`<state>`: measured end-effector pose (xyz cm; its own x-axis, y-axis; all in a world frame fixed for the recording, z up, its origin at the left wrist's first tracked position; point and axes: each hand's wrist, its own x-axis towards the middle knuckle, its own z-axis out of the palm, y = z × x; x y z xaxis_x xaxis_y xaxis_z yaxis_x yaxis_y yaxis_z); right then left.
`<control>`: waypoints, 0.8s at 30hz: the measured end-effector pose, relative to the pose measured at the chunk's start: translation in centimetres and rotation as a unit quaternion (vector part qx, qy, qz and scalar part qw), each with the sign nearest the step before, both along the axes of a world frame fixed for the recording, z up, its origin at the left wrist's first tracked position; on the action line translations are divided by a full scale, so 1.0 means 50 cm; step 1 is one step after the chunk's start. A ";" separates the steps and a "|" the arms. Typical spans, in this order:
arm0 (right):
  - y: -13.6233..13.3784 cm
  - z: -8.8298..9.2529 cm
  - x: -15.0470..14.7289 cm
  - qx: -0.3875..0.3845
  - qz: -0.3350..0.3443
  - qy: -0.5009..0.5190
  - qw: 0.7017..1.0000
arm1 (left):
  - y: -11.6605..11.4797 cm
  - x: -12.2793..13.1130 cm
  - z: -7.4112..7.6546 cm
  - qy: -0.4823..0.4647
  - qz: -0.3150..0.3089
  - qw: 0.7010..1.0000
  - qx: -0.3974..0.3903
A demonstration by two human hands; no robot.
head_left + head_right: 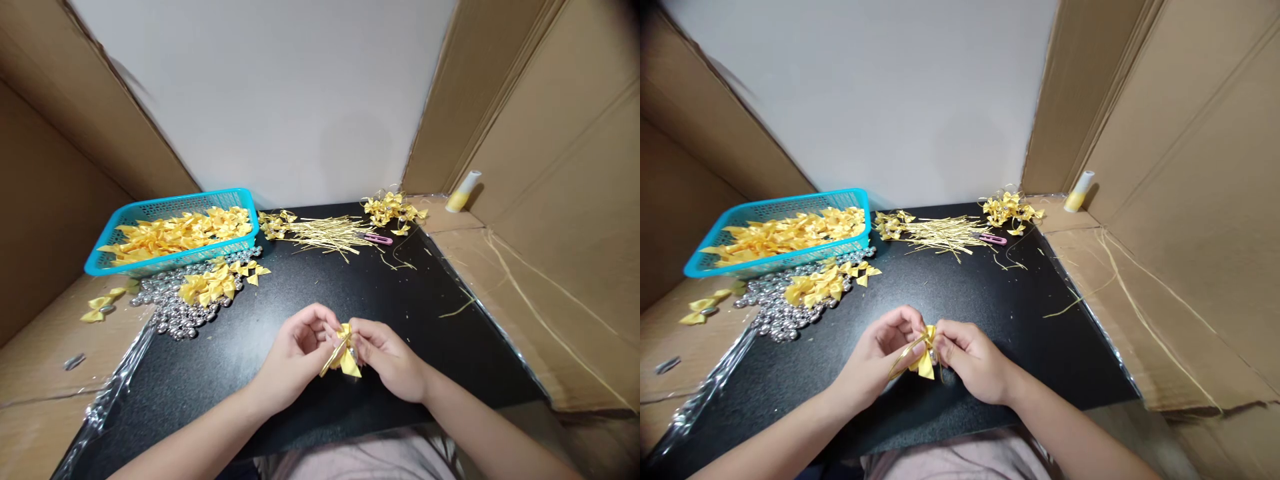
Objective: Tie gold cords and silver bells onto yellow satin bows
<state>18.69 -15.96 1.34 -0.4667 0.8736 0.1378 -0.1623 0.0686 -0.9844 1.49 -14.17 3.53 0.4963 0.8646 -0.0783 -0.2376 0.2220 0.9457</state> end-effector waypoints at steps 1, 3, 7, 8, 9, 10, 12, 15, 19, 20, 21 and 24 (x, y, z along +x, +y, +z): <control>0.000 -0.001 -0.001 0.002 -0.001 0.001 1.000 | -0.001 0.000 0.001 0.006 0.004 1.000 0.009; 0.001 -0.002 -0.002 0.002 -0.001 0.001 1.000 | -0.001 0.000 0.003 0.033 0.011 0.999 0.030; 0.000 -0.004 -0.002 -0.007 -0.002 -0.007 1.000 | -0.001 -0.002 0.013 0.100 0.032 0.992 0.063; 0.000 -0.003 -0.002 -0.009 -0.003 -0.009 1.000 | 0.000 -0.003 0.015 0.114 0.037 0.990 0.068; 0.000 -0.003 -0.002 -0.010 -0.003 -0.010 1.000 | 0.000 -0.004 0.018 0.126 0.040 0.989 0.071; 0.000 -0.002 -0.002 -0.011 -0.004 -0.011 1.000 | 0.000 -0.005 0.020 0.135 0.043 0.987 0.074; 0.000 0.000 -0.002 -0.009 -0.005 -0.012 1.000 | 0.000 -0.008 0.023 0.148 0.045 0.985 0.080; 0.001 0.003 -0.002 -0.005 -0.007 -0.011 1.000 | -0.001 -0.011 0.025 0.156 0.043 0.983 0.084; 0.001 0.003 -0.003 -0.004 -0.004 0.002 1.000 | -0.004 -0.011 0.021 0.151 0.045 0.985 0.072; 0.001 0.003 -0.003 -0.006 -0.002 0.006 1.000 | -0.004 -0.010 0.020 0.149 0.048 0.985 0.068; 0.001 0.002 -0.003 -0.008 0.000 0.010 1.000 | -0.004 -0.010 0.018 0.146 0.050 0.986 0.065; 0.001 0.001 -0.003 -0.011 0.002 0.012 1.000 | -0.004 -0.011 0.015 0.142 0.046 0.987 0.061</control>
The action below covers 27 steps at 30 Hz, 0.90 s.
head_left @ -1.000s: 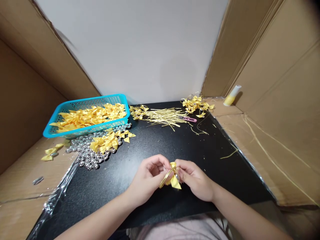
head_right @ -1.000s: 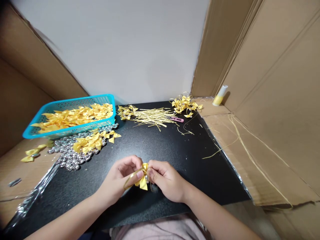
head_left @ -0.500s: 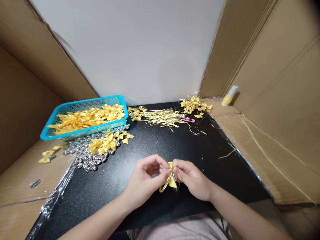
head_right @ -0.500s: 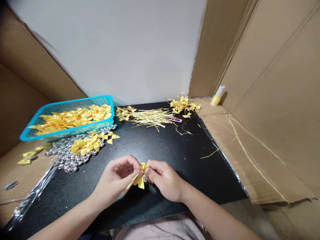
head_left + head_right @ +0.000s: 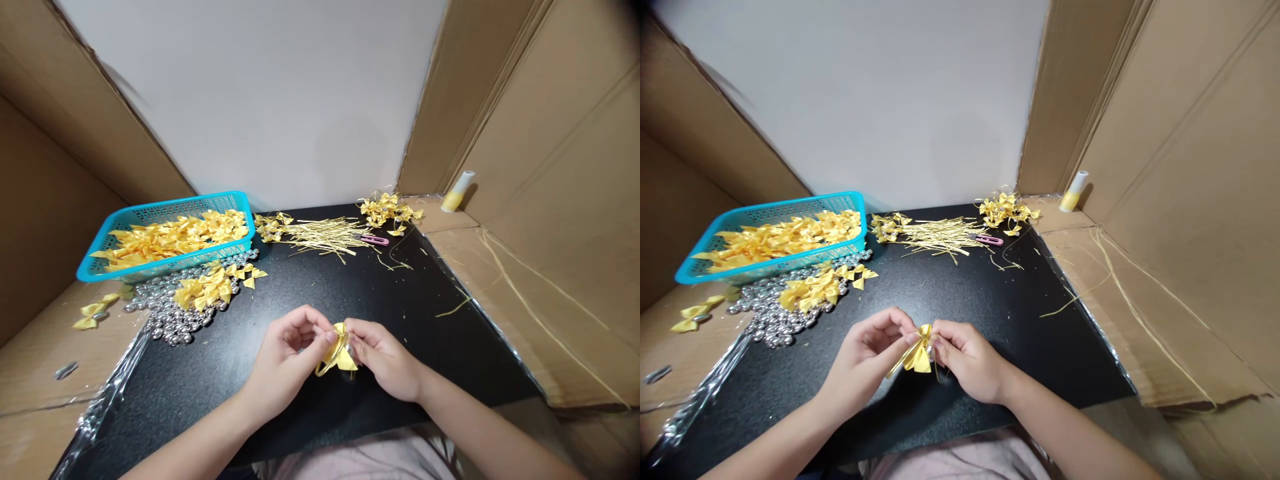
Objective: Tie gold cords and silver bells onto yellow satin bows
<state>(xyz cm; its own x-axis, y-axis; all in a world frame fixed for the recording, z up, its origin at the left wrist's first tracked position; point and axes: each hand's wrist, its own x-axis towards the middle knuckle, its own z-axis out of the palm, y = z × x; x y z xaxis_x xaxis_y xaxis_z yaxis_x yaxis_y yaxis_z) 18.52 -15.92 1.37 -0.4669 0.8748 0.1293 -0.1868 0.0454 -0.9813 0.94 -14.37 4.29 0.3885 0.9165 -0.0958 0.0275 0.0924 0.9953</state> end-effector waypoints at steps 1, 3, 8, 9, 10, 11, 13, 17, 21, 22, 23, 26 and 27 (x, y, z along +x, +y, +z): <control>0.000 0.000 0.000 0.002 0.000 -0.001 1.000 | 0.000 0.000 -0.001 0.000 -0.005 1.000 0.000; 0.000 0.000 0.000 0.006 -0.001 -0.002 1.000 | 0.000 0.000 -0.001 0.000 -0.014 1.000 0.003; -0.001 -0.001 -0.001 -0.004 -0.002 -0.005 1.000 | -0.002 0.000 -0.002 -0.018 -0.022 0.999 0.023; -0.001 -0.001 -0.001 -0.004 -0.003 -0.005 1.000 | -0.003 -0.001 -0.002 -0.020 -0.025 0.999 0.028; -0.001 -0.001 -0.001 -0.003 -0.004 -0.004 1.000 | -0.002 -0.003 -0.002 -0.022 -0.032 0.999 0.036; -0.001 -0.001 -0.001 -0.004 -0.006 -0.003 1.000 | -0.002 -0.005 -0.002 -0.022 -0.039 0.998 0.046; -0.001 0.001 -0.001 -0.008 -0.007 0.003 1.000 | -0.001 -0.008 0.000 -0.022 -0.057 0.996 0.069; 0.000 0.003 0.000 -0.017 -0.006 0.002 1.000 | 0.003 -0.007 0.001 -0.024 -0.060 0.996 0.067; 0.001 0.001 0.000 -0.022 -0.005 -0.011 1.000 | 0.006 -0.005 -0.003 -0.027 -0.051 0.998 0.020; 0.001 0.000 0.000 -0.022 -0.005 -0.012 1.000 | 0.006 -0.005 -0.004 -0.031 -0.054 0.998 0.018; 0.001 -0.002 0.000 -0.022 -0.005 -0.011 1.000 | 0.007 -0.005 -0.006 -0.034 -0.057 0.998 0.021; 0.001 -0.004 -0.001 -0.016 -0.007 -0.012 1.000 | 0.011 -0.007 -0.008 -0.037 -0.071 0.997 0.023; 0.000 -0.005 -0.001 -0.013 -0.008 -0.015 1.000 | 0.012 -0.008 -0.009 -0.039 -0.075 0.996 0.019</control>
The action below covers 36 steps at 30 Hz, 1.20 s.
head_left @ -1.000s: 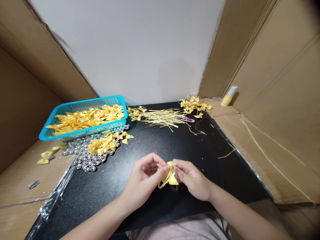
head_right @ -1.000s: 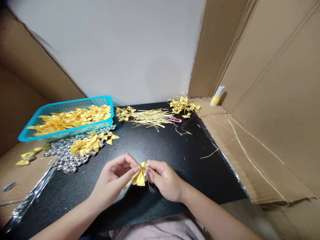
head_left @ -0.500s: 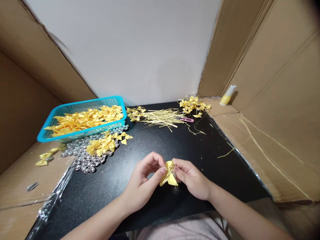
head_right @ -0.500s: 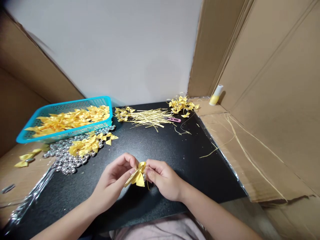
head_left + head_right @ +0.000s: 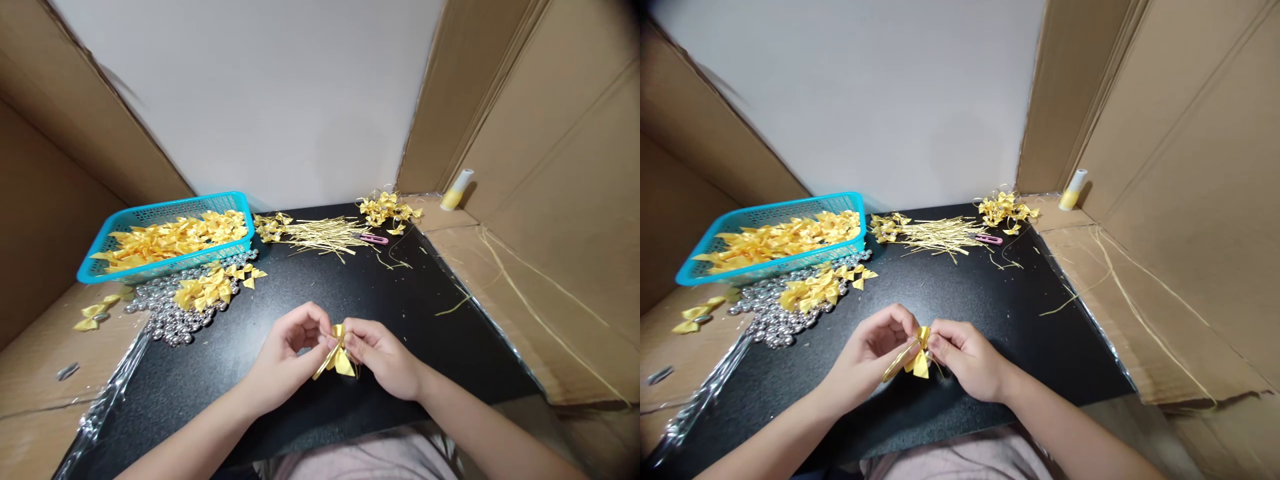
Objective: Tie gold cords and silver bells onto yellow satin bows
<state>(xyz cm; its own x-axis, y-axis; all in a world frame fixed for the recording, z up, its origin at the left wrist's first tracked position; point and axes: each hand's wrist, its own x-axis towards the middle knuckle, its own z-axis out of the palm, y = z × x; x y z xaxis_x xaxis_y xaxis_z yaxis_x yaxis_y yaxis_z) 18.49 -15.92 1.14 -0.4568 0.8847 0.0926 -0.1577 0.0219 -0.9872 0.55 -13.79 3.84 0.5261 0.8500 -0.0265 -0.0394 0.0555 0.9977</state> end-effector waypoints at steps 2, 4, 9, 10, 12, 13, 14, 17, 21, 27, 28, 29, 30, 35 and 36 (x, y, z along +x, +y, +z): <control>-0.001 0.000 0.000 0.009 0.003 -0.009 1.000 | 0.001 -0.001 -0.001 -0.002 -0.010 1.000 -0.011; -0.002 0.001 0.001 0.040 -0.007 -0.037 0.998 | 0.002 0.000 -0.001 -0.001 -0.016 1.000 -0.015; -0.005 0.011 0.010 0.261 -0.262 -0.192 0.909 | 0.004 0.005 0.003 0.018 0.035 0.999 0.015; -0.006 0.014 0.013 0.299 -0.307 -0.203 0.880 | 0.004 0.006 0.004 0.028 0.056 0.998 0.027; -0.009 0.019 0.016 0.361 -0.343 -0.205 0.843 | 0.002 0.009 0.006 0.058 0.094 0.992 0.061; -0.011 0.021 0.016 0.387 -0.341 -0.208 0.831 | 0.001 0.011 0.007 0.076 0.108 0.988 0.083; -0.012 0.021 0.016 0.407 -0.336 -0.214 0.822 | -0.001 0.012 0.008 0.093 0.119 0.983 0.107; -0.013 0.019 0.010 0.427 -0.344 -0.243 0.800 | -0.006 0.014 0.007 0.129 0.133 0.967 0.175; -0.009 0.014 0.003 0.412 -0.364 -0.274 0.789 | -0.010 0.016 0.006 0.150 0.126 0.953 0.231; -0.006 0.016 0.001 0.403 -0.345 -0.298 0.794 | -0.007 0.017 0.015 0.175 0.106 0.951 0.230; -0.006 0.017 0.001 0.403 -0.343 -0.298 0.794 | -0.007 0.017 0.016 0.181 0.103 0.950 0.232; -0.006 0.018 0.001 0.403 -0.343 -0.297 0.795 | -0.007 0.017 0.017 0.187 0.101 0.948 0.238; -0.006 0.018 0.000 0.403 -0.344 -0.296 0.795 | -0.007 0.017 0.017 0.191 0.100 0.945 0.247; -0.006 0.017 0.000 0.421 -0.334 -0.302 0.787 | -0.009 0.016 0.014 0.198 0.089 0.936 0.276; -0.006 0.015 0.001 0.421 -0.330 -0.306 0.787 | -0.010 0.016 0.014 0.195 0.088 0.939 0.270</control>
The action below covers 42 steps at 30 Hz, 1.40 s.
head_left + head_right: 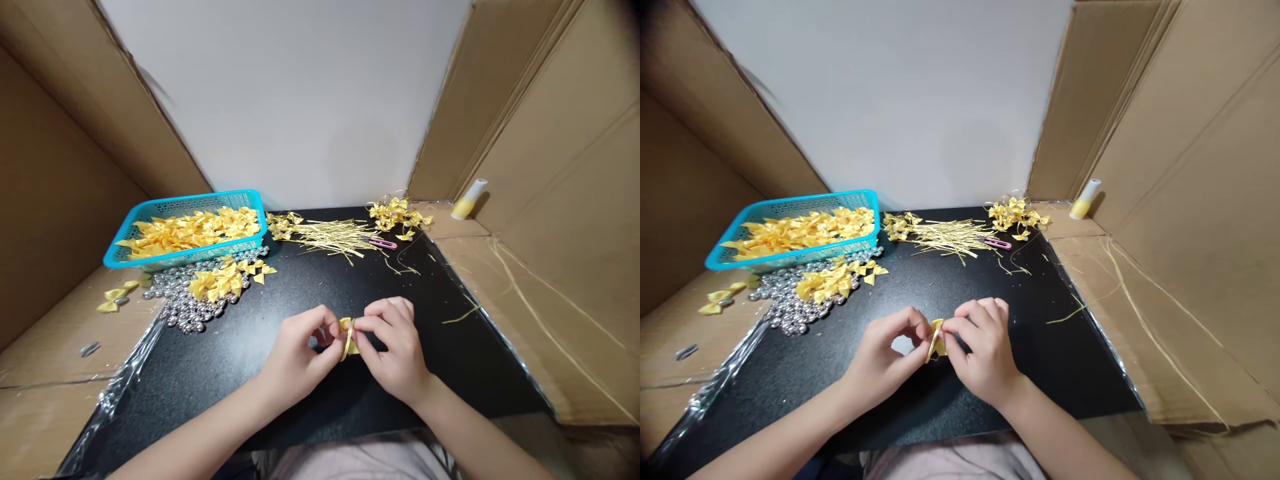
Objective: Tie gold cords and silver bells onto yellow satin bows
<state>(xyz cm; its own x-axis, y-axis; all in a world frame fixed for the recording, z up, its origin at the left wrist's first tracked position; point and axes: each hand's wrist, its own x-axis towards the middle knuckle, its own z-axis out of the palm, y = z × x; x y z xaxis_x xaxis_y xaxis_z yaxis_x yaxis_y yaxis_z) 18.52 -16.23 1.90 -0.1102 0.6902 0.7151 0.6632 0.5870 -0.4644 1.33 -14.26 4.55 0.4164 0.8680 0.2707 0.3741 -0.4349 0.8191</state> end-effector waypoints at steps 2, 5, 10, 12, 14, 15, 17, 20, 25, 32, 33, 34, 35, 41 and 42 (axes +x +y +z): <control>0.000 -0.003 0.002 -0.011 0.004 -0.007 1.000 | 0.000 0.000 0.000 -0.009 -0.002 1.000 -0.019; -0.001 -0.005 0.004 -0.025 0.014 -0.009 1.000 | 0.002 0.001 0.000 -0.021 -0.006 0.999 -0.047; 0.000 -0.002 0.007 -0.045 0.032 0.003 0.998 | 0.004 -0.003 -0.003 -0.049 -0.018 0.994 -0.093; 0.001 0.001 0.009 -0.053 0.045 0.007 0.998 | 0.005 -0.004 -0.004 -0.062 -0.025 0.992 -0.110; 0.001 0.004 0.011 -0.060 0.057 0.007 0.997 | 0.007 -0.005 -0.003 -0.071 -0.034 0.989 -0.125; 0.002 0.006 0.012 -0.064 0.063 0.005 0.996 | 0.007 -0.006 -0.003 -0.074 -0.038 0.987 -0.134; 0.002 0.008 0.014 -0.067 0.074 -0.003 0.995 | 0.009 -0.007 -0.003 -0.082 -0.047 0.983 -0.157; 0.003 0.009 0.018 -0.057 0.083 -0.019 0.995 | 0.012 -0.007 -0.005 -0.094 -0.055 0.975 -0.195; 0.005 0.006 0.020 -0.036 0.084 -0.043 0.995 | 0.017 -0.005 -0.008 -0.129 -0.056 0.956 -0.258; 0.006 0.007 0.024 -0.081 0.099 -0.007 0.992 | 0.022 -0.005 -0.009 -0.165 -0.071 0.936 -0.302; 0.006 0.008 0.025 -0.092 0.103 -0.004 0.990 | 0.022 -0.005 -0.009 -0.164 -0.072 0.936 -0.302; 0.006 0.008 0.025 -0.102 0.108 0.000 0.989 | 0.022 -0.005 -0.009 -0.161 -0.072 0.937 -0.300; 0.006 0.009 0.026 -0.112 0.114 0.003 0.987 | 0.022 -0.006 -0.009 -0.156 -0.073 0.939 -0.297; 0.009 0.011 0.023 -0.157 0.128 0.020 0.979 | 0.020 -0.013 -0.015 -0.075 -0.076 0.973 -0.206; 0.010 0.010 0.023 -0.158 0.128 0.021 0.979 | 0.020 -0.014 -0.016 -0.063 -0.077 0.977 -0.189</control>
